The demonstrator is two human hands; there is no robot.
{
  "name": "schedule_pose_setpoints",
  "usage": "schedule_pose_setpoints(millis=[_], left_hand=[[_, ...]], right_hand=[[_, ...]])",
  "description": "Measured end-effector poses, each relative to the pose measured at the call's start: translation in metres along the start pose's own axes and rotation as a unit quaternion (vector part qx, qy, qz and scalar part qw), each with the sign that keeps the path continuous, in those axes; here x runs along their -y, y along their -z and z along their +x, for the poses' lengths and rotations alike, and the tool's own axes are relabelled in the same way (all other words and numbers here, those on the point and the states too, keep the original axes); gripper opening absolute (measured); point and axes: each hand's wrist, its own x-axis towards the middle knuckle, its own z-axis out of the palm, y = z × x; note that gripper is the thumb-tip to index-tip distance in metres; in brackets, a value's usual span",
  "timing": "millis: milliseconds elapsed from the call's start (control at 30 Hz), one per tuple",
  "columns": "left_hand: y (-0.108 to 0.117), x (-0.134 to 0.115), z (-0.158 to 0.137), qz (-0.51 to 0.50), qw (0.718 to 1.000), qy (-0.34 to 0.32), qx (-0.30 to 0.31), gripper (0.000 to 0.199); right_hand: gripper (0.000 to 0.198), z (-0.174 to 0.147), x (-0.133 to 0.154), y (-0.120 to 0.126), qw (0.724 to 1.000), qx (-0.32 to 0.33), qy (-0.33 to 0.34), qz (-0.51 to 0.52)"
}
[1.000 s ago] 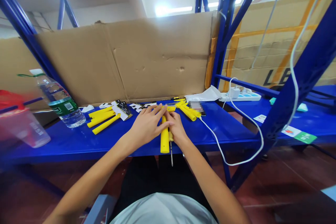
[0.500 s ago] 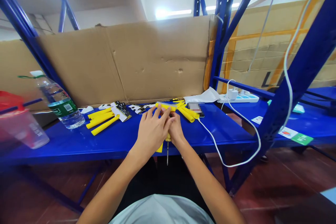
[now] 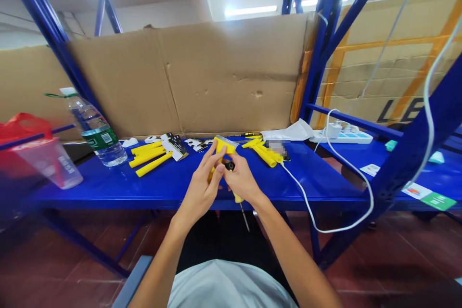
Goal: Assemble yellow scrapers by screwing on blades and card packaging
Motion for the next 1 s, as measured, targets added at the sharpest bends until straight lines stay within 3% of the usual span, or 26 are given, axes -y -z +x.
schedule_pose_setpoints(millis=[100,200,300,367,433,533,633,867,1000], left_hand=[[0.005,0.008,-0.018,-0.035,0.999,-0.002,-0.026,0.050],[0.006,0.018,-0.033,-0.071,0.997,-0.010,-0.029,0.052],[0.005,0.029,-0.045,-0.179,0.983,0.040,-0.025,0.056],[0.007,0.036,-0.051,-0.306,0.945,0.112,-0.041,0.057],[0.011,0.041,-0.058,-0.447,0.878,0.159,-0.072,0.057],[0.023,0.048,-0.068,-0.608,0.772,0.146,-0.112,0.053],[0.032,0.056,-0.078,-0.673,0.721,0.107,-0.125,0.048],[0.033,0.066,-0.087,-0.675,0.726,0.097,-0.084,0.051],[0.036,0.067,-0.084,-0.676,0.722,0.112,-0.096,0.050]], right_hand=[[0.043,-0.009,0.012,-0.001,0.999,0.051,-0.003,-0.002],[0.032,-0.012,0.019,-0.002,0.998,0.062,0.012,-0.030],[0.026,-0.012,0.024,-0.001,0.991,0.093,0.053,-0.079],[0.026,-0.012,0.026,0.000,0.986,0.118,0.059,-0.099],[0.037,-0.011,0.026,0.002,0.988,0.111,0.026,-0.100],[0.051,-0.009,0.025,0.011,0.995,0.056,-0.010,-0.087],[0.044,-0.005,0.023,0.021,0.997,0.013,0.004,-0.079],[0.036,-0.002,0.017,0.032,0.991,-0.013,0.008,-0.134],[0.018,0.029,0.008,0.040,0.977,0.013,0.053,-0.207]])
